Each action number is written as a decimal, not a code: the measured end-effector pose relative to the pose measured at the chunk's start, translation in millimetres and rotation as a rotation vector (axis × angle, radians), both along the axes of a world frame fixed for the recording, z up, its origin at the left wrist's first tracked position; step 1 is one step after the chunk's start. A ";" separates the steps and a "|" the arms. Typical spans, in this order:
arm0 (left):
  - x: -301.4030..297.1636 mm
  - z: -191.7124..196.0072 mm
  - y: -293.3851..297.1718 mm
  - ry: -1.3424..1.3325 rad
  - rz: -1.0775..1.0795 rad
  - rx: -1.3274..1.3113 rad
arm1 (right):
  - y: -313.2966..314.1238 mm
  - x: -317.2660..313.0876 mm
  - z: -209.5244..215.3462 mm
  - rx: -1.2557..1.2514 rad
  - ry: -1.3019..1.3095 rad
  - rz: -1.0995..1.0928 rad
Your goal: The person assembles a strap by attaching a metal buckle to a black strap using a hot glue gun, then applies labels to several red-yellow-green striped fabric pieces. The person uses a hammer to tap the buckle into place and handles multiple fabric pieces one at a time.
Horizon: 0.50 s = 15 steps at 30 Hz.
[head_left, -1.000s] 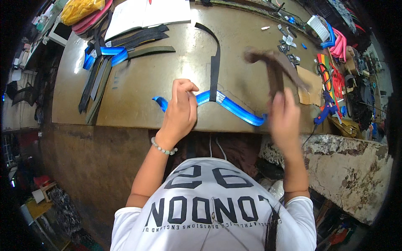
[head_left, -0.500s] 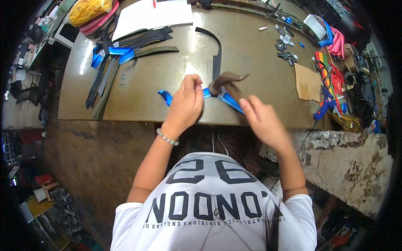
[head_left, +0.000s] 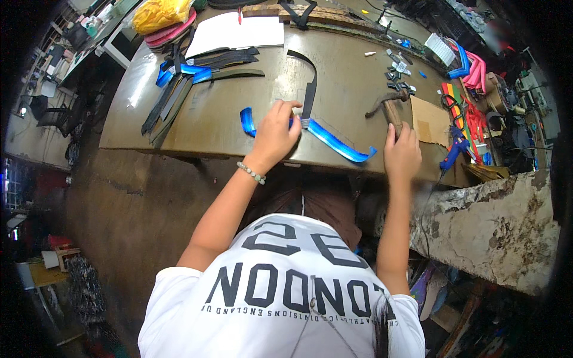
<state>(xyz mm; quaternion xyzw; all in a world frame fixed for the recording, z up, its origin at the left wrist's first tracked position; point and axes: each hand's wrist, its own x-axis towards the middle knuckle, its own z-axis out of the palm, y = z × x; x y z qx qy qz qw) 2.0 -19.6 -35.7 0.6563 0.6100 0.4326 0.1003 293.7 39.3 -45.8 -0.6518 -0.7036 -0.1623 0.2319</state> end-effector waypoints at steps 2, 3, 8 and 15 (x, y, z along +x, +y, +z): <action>0.1 1.7 -6.2 0.157 0.090 0.012 | 1.2 0.3 -0.3 -0.009 0.006 -0.019; 3.2 1.6 -11.8 0.218 0.100 -0.066 | -0.4 0.7 0.8 -0.031 0.012 -0.023; 10.6 -3.0 -16.5 0.214 0.044 -0.123 | 0.6 -2.6 2.9 0.004 0.012 0.046; 11.6 -8.1 2.4 0.069 -0.110 -0.009 | 1.8 -7.3 26.0 -0.145 0.123 0.023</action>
